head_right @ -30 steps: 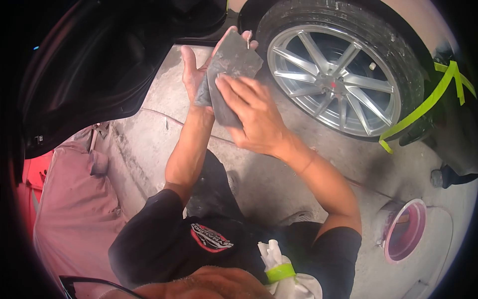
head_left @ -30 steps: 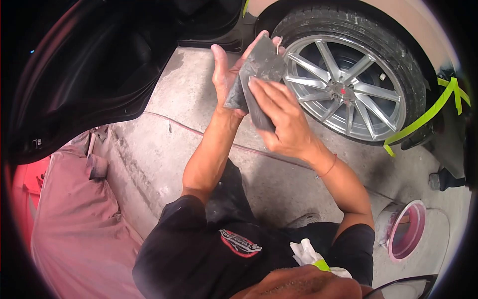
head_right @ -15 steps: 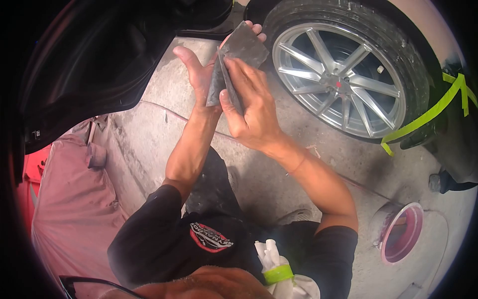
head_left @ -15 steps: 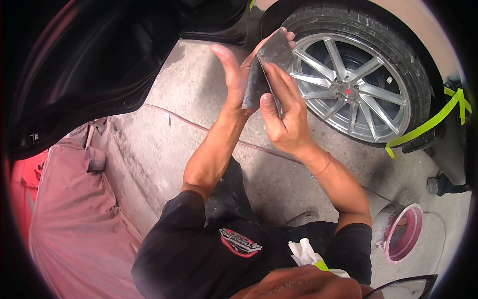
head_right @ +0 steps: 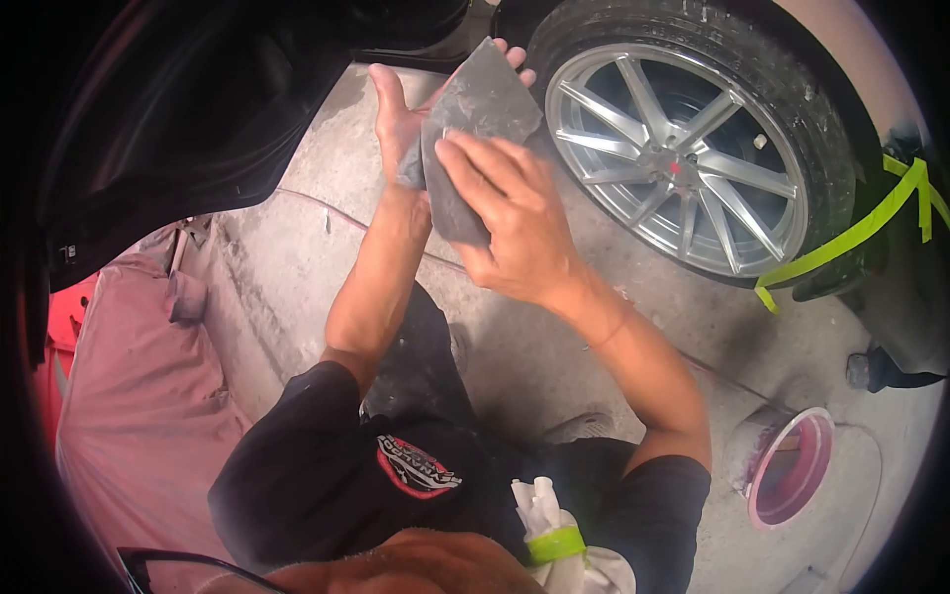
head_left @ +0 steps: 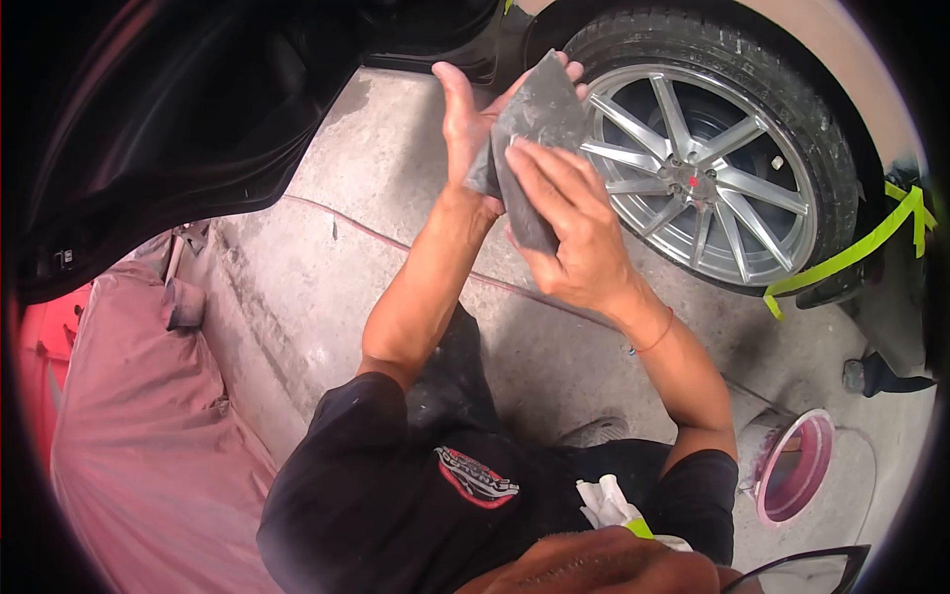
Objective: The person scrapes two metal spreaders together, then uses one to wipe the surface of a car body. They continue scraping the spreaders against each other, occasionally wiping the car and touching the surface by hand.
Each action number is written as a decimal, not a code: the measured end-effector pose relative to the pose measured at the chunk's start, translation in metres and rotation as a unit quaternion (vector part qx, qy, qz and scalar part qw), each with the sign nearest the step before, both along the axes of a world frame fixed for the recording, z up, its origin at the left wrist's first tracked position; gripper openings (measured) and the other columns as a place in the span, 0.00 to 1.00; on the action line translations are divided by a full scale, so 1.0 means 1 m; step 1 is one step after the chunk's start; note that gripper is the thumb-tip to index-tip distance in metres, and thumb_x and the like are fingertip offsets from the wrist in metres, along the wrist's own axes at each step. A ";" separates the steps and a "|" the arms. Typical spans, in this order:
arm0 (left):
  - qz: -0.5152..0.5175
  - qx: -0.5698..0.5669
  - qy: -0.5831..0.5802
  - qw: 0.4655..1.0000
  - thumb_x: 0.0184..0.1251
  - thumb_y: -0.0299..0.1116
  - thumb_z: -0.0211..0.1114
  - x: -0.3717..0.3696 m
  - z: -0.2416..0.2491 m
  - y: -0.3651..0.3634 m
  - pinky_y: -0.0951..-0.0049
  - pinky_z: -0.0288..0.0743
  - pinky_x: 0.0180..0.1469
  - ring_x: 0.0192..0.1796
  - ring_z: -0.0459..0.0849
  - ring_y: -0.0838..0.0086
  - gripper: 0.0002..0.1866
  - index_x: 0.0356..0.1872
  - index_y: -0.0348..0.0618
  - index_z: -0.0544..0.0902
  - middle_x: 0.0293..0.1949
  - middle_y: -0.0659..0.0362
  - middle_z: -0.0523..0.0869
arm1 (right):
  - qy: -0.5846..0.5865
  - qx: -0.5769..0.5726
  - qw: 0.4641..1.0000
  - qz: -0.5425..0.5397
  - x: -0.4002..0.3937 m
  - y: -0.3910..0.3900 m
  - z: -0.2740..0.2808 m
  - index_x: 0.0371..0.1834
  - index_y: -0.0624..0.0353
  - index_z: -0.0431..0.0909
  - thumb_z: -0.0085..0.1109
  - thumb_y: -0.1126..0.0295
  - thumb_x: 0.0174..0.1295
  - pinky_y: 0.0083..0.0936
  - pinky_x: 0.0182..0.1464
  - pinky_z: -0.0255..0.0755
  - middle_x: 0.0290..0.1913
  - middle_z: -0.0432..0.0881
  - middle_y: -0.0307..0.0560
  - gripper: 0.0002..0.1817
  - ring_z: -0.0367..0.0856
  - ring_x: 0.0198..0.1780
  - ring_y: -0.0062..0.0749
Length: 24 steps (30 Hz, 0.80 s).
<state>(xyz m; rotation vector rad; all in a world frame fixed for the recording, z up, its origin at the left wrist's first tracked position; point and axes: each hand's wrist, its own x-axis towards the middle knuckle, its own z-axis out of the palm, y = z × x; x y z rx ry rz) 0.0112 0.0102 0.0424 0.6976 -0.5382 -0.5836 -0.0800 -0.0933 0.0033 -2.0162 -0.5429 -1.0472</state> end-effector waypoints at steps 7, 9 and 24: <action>0.037 0.013 -0.027 0.999 0.55 0.84 0.31 -0.010 -0.003 -0.010 0.61 0.59 0.75 0.73 0.66 0.59 0.63 0.73 0.30 0.57 0.72 0.46 0.65 | 0.001 0.078 0.995 0.054 0.012 -0.006 -0.001 0.63 0.67 0.73 0.61 0.69 0.59 0.40 0.61 0.69 0.61 0.76 0.60 0.27 0.75 0.59 0.54; 0.053 0.031 -0.054 0.997 0.56 0.84 0.30 -0.009 -0.005 -0.012 0.61 0.59 0.74 0.72 0.66 0.59 0.63 0.73 0.31 0.58 0.72 0.47 0.65 | 0.007 0.118 0.991 0.059 0.013 -0.001 0.000 0.64 0.67 0.73 0.60 0.67 0.62 0.39 0.62 0.69 0.62 0.76 0.60 0.26 0.74 0.60 0.54; 0.103 0.096 -0.095 0.986 0.63 0.79 0.31 -0.002 -0.017 -0.011 0.61 0.59 0.74 0.71 0.66 0.63 0.56 0.73 0.35 0.61 0.71 0.51 0.67 | 0.106 0.273 0.950 0.110 0.012 -0.004 0.003 0.65 0.68 0.71 0.55 0.65 0.67 0.37 0.65 0.65 0.65 0.73 0.59 0.25 0.73 0.64 0.51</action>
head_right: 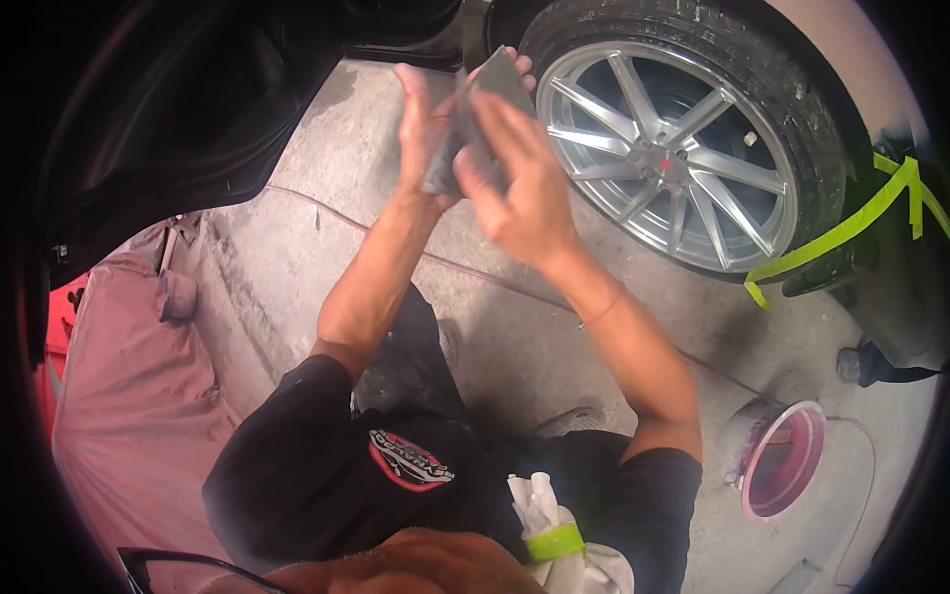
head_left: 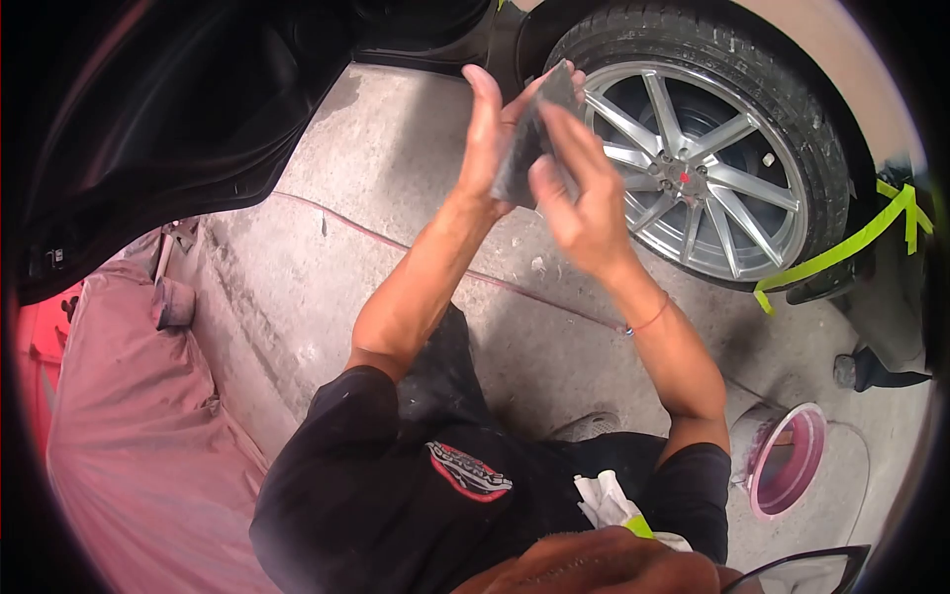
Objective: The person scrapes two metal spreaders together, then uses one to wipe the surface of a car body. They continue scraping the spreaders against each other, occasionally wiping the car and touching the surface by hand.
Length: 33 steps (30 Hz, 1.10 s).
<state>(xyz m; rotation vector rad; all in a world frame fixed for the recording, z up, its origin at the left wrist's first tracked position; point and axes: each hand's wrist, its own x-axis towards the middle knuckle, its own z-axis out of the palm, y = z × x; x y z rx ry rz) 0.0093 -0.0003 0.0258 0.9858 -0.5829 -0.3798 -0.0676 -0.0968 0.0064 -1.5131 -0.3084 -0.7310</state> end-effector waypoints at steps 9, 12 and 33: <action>-0.043 -0.055 0.077 0.995 0.62 0.79 0.34 -0.008 0.003 -0.003 0.58 0.65 0.71 0.70 0.69 0.59 0.57 0.72 0.31 0.61 0.68 0.47 0.71 | -0.075 -0.151 0.983 -0.066 0.004 -0.004 -0.012 0.62 0.68 0.73 0.58 0.68 0.62 0.40 0.64 0.66 0.62 0.76 0.61 0.26 0.74 0.61 0.55; -0.022 -0.052 0.047 0.997 0.68 0.75 0.31 -0.011 0.003 -0.011 0.60 0.64 0.71 0.69 0.70 0.61 0.52 0.71 0.32 0.62 0.68 0.49 0.70 | -0.070 -0.106 0.988 -0.085 0.005 0.002 0.000 0.64 0.71 0.71 0.54 0.65 0.67 0.41 0.67 0.63 0.64 0.74 0.63 0.25 0.72 0.64 0.56; -0.016 -0.009 -0.027 0.999 0.76 0.64 0.36 -0.008 0.001 -0.008 0.57 0.65 0.72 0.70 0.68 0.59 0.40 0.74 0.41 0.59 0.67 0.49 0.69 | -0.059 -0.094 0.987 -0.116 0.010 -0.007 0.010 0.62 0.68 0.73 0.57 0.64 0.65 0.40 0.65 0.65 0.61 0.76 0.59 0.26 0.73 0.61 0.56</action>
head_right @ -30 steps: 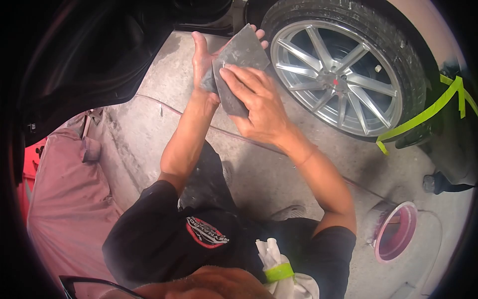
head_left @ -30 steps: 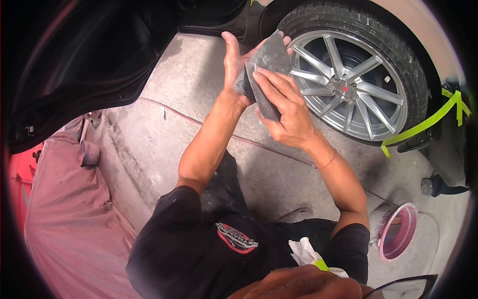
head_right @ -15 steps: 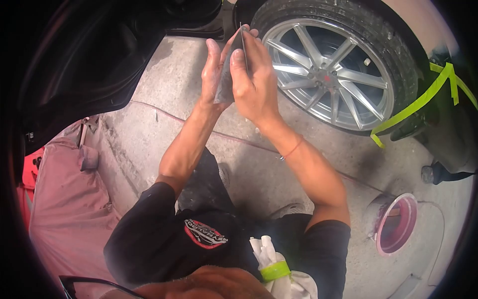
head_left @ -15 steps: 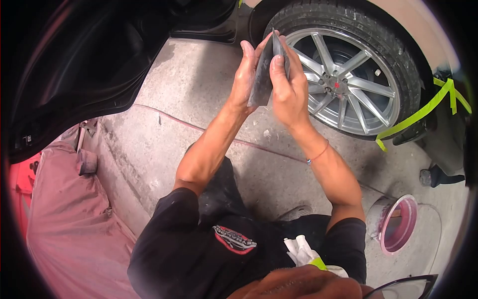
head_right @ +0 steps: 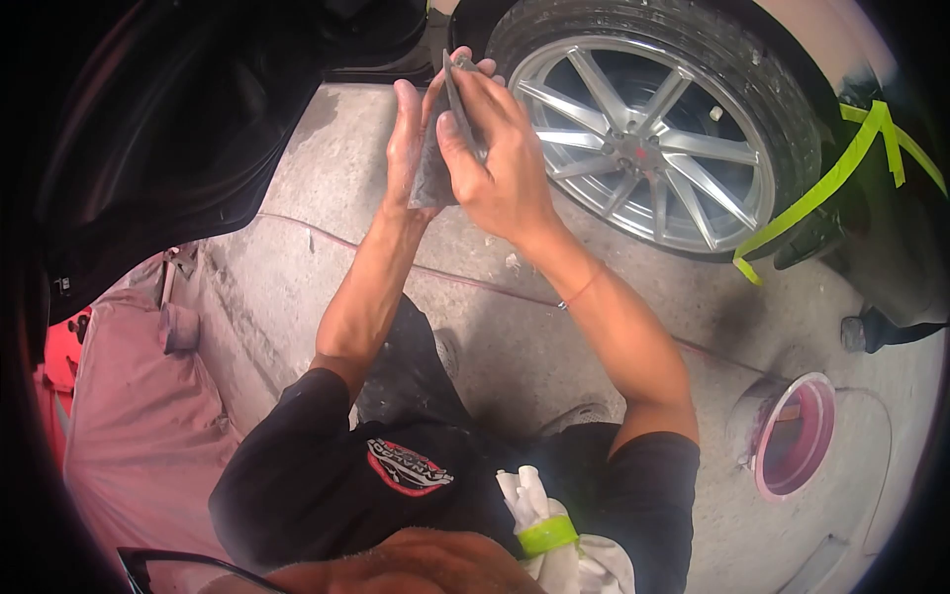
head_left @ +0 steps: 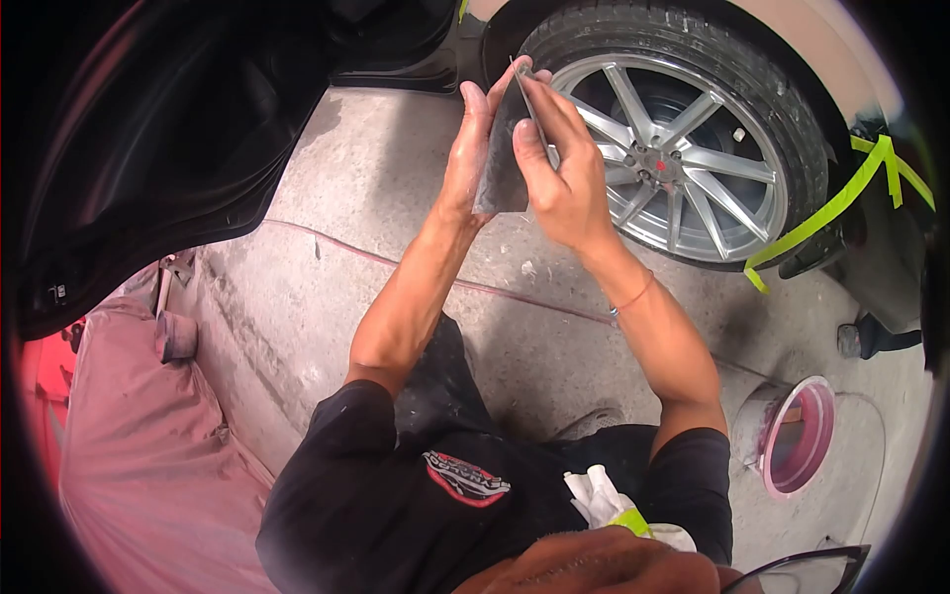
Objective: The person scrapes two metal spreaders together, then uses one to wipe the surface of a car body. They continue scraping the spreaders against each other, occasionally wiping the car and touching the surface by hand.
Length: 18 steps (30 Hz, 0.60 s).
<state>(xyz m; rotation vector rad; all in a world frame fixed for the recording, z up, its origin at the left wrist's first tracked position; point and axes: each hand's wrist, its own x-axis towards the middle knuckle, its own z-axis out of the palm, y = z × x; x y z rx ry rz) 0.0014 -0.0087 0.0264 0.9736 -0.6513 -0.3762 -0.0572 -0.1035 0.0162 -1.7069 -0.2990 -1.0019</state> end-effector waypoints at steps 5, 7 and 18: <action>-0.009 0.035 0.001 0.999 0.78 0.59 0.39 0.002 0.000 0.004 0.63 0.65 0.71 0.70 0.68 0.63 0.36 0.76 0.45 0.56 0.69 0.51 0.67 | 0.067 0.129 0.988 0.047 0.008 -0.003 0.003 0.65 0.70 0.71 0.50 0.61 0.71 0.37 0.67 0.64 0.64 0.74 0.64 0.26 0.71 0.66 0.55; -0.025 0.047 0.008 0.999 0.79 0.57 0.41 0.005 -0.001 0.005 0.65 0.65 0.71 0.70 0.68 0.66 0.34 0.77 0.47 0.55 0.70 0.53 0.67 | 0.074 0.125 0.988 0.049 0.008 -0.005 0.002 0.65 0.70 0.71 0.49 0.59 0.73 0.35 0.67 0.64 0.64 0.73 0.65 0.27 0.71 0.67 0.54; -0.025 0.147 -0.030 0.988 0.72 0.36 0.55 0.005 0.003 0.010 0.72 0.65 0.68 0.69 0.70 0.73 0.32 0.76 0.44 0.59 0.70 0.56 0.70 | 0.182 0.313 0.928 0.084 0.011 -0.016 0.008 0.64 0.72 0.70 0.47 0.50 0.74 0.33 0.66 0.63 0.64 0.72 0.63 0.32 0.72 0.65 0.44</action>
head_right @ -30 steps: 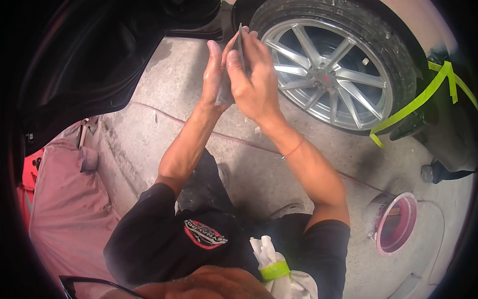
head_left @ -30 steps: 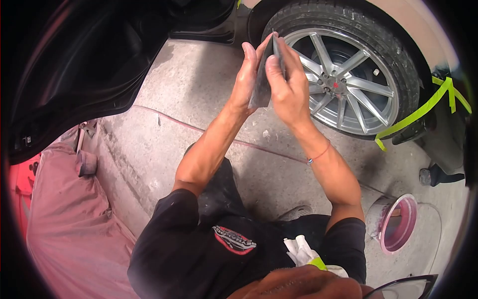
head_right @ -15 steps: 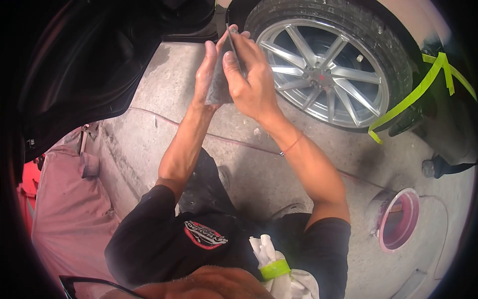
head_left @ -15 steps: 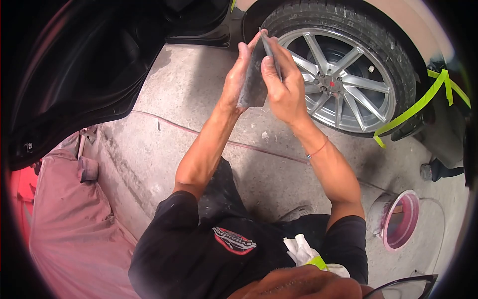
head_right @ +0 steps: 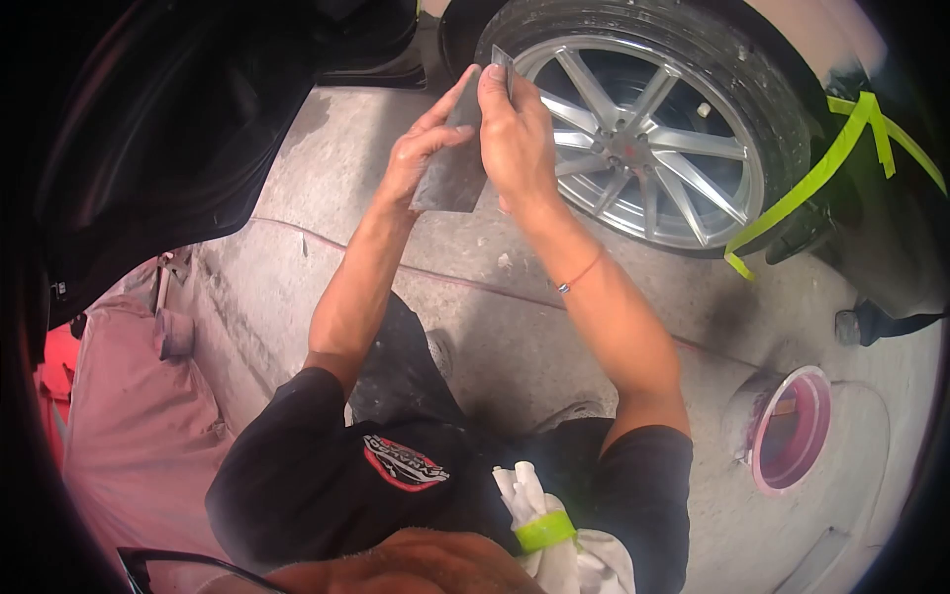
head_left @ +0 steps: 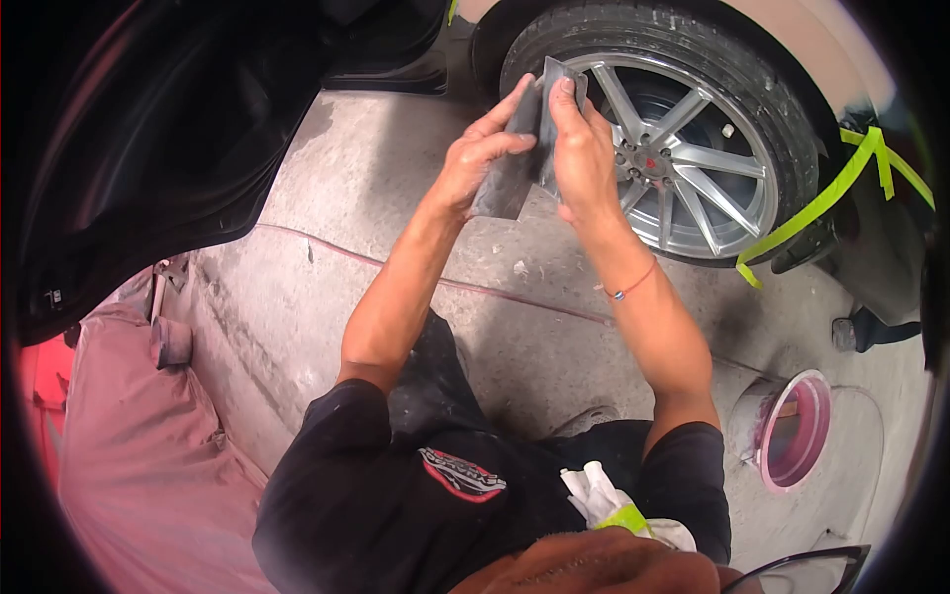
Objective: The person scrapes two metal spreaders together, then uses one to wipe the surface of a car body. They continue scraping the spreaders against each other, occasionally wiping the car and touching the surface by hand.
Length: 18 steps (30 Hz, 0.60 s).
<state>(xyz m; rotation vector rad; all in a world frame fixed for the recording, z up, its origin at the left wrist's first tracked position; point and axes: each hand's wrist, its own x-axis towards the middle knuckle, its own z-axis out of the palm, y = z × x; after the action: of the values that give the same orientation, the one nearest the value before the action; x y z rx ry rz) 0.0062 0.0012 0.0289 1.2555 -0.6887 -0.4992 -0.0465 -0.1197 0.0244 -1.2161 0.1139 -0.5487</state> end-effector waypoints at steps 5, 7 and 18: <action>0.046 -0.117 0.060 0.990 0.67 0.24 0.54 0.013 0.017 0.015 0.70 0.76 0.61 0.56 0.83 0.68 0.29 0.71 0.38 0.66 0.61 0.51 0.80 | 0.040 -0.035 0.997 -0.060 0.001 -0.030 -0.016 0.67 0.75 0.67 0.45 0.46 0.74 0.33 0.66 0.63 0.64 0.72 0.63 0.37 0.71 0.65 0.43; 0.051 -0.196 0.056 0.978 0.70 0.23 0.55 0.021 0.024 0.020 0.66 0.79 0.59 0.54 0.84 0.66 0.24 0.66 0.36 0.68 0.55 0.50 0.82 | 0.016 -0.078 0.995 -0.062 -0.005 -0.037 -0.027 0.67 0.74 0.67 0.45 0.47 0.74 0.33 0.68 0.60 0.64 0.73 0.61 0.36 0.70 0.66 0.44; 0.136 -0.141 0.102 0.975 0.68 0.25 0.64 0.000 -0.017 -0.016 0.78 0.79 0.46 0.46 0.81 0.80 0.22 0.62 0.36 0.72 0.44 0.58 0.83 | -0.216 -0.298 0.930 -0.017 -0.034 0.004 -0.022 0.67 0.72 0.66 0.51 0.61 0.71 0.39 0.69 0.60 0.66 0.69 0.66 0.29 0.68 0.67 0.54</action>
<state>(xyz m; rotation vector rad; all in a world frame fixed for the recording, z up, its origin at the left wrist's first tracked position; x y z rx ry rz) 0.0059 -0.0152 0.0115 0.9943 -0.3898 -0.2861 -0.0809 -0.1160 0.0024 -1.6488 -0.4376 -0.9095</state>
